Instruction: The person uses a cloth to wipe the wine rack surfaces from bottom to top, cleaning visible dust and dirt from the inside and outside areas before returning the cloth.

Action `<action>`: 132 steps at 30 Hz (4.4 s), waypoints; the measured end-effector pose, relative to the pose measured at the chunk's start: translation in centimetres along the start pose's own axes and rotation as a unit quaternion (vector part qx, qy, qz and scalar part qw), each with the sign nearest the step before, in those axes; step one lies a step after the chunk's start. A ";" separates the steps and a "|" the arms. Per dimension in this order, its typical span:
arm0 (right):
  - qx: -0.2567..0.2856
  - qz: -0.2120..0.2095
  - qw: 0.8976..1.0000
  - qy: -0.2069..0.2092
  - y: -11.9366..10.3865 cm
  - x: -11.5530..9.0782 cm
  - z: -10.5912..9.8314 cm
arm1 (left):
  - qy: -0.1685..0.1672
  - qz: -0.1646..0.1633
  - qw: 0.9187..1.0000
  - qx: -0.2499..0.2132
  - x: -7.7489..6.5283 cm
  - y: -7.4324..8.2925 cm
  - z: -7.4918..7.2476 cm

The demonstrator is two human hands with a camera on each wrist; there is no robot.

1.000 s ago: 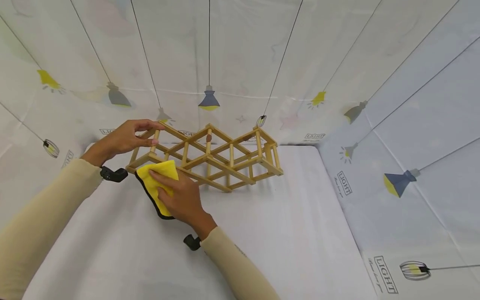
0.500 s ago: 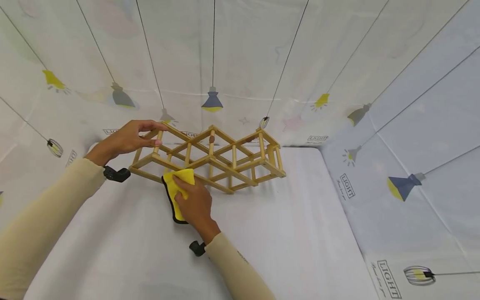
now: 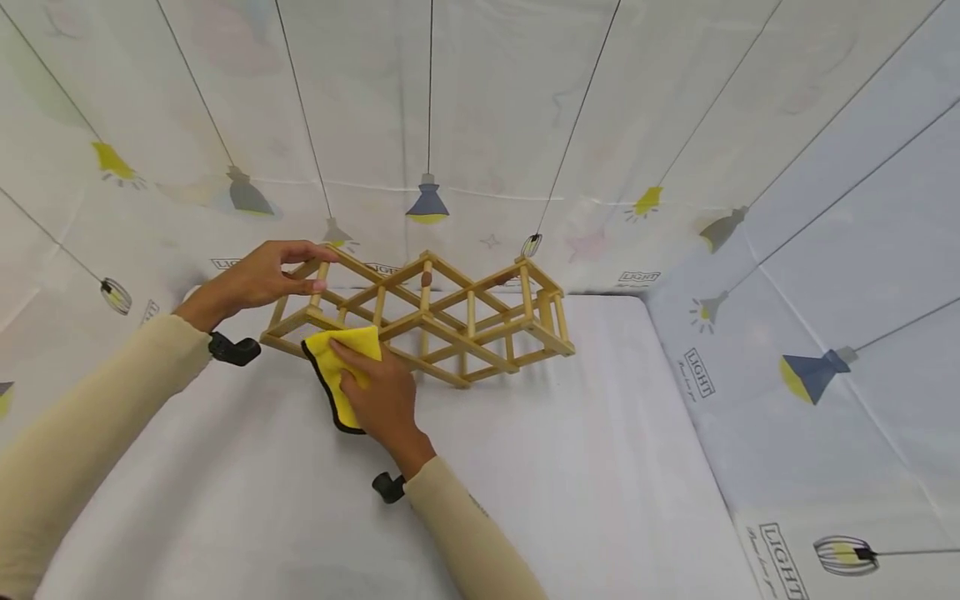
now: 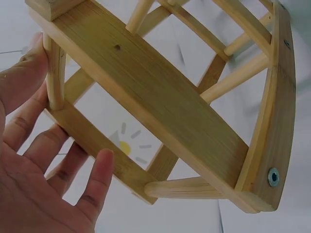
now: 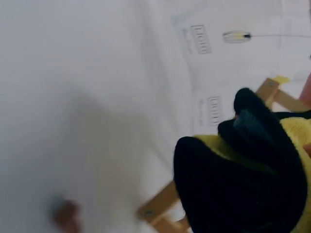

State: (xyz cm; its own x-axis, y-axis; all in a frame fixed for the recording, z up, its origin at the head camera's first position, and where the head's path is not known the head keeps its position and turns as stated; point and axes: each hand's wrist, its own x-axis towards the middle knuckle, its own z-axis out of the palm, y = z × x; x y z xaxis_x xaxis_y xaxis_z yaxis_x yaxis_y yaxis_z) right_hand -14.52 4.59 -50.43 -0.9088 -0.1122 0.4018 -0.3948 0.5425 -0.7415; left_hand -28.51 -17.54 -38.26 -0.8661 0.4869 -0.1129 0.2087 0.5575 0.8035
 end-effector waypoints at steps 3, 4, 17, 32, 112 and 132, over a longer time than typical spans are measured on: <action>0.010 0.091 0.996 0.004 1.6 -1.9 0.3 | -0.001 0.000 1.000 0.002 0.0 0.1 -0.1; 0.015 0.109 0.994 0.002 2.0 -2.4 0.4 | -0.002 0.000 1.000 0.000 0.0 0.1 -0.1; 0.094 -0.044 0.993 0.048 -0.7 -0.2 0.2 | -0.001 -0.015 1.000 -0.004 0.3 0.1 0.6; 0.133 -0.014 0.991 -0.027 0.4 -2.6 2.1 | 0.006 -0.015 1.000 0.013 0.4 0.3 0.1; -0.030 -0.024 0.990 -0.133 -2.2 1.3 5.6 | -0.003 0.002 1.000 0.027 0.6 0.9 0.1; 0.066 0.208 0.971 -0.099 1.2 -1.8 5.0 | 0.004 -0.001 1.000 0.029 0.2 0.8 0.1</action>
State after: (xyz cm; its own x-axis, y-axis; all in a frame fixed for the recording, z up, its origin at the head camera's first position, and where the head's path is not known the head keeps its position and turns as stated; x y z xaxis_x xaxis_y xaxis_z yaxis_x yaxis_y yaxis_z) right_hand -13.97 1.30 -54.70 -0.9963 -0.0706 -0.0487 0.0103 0.4651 -0.8852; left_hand -28.48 -16.96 -37.73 -0.8702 0.4804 -0.1094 0.2326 0.5963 0.7684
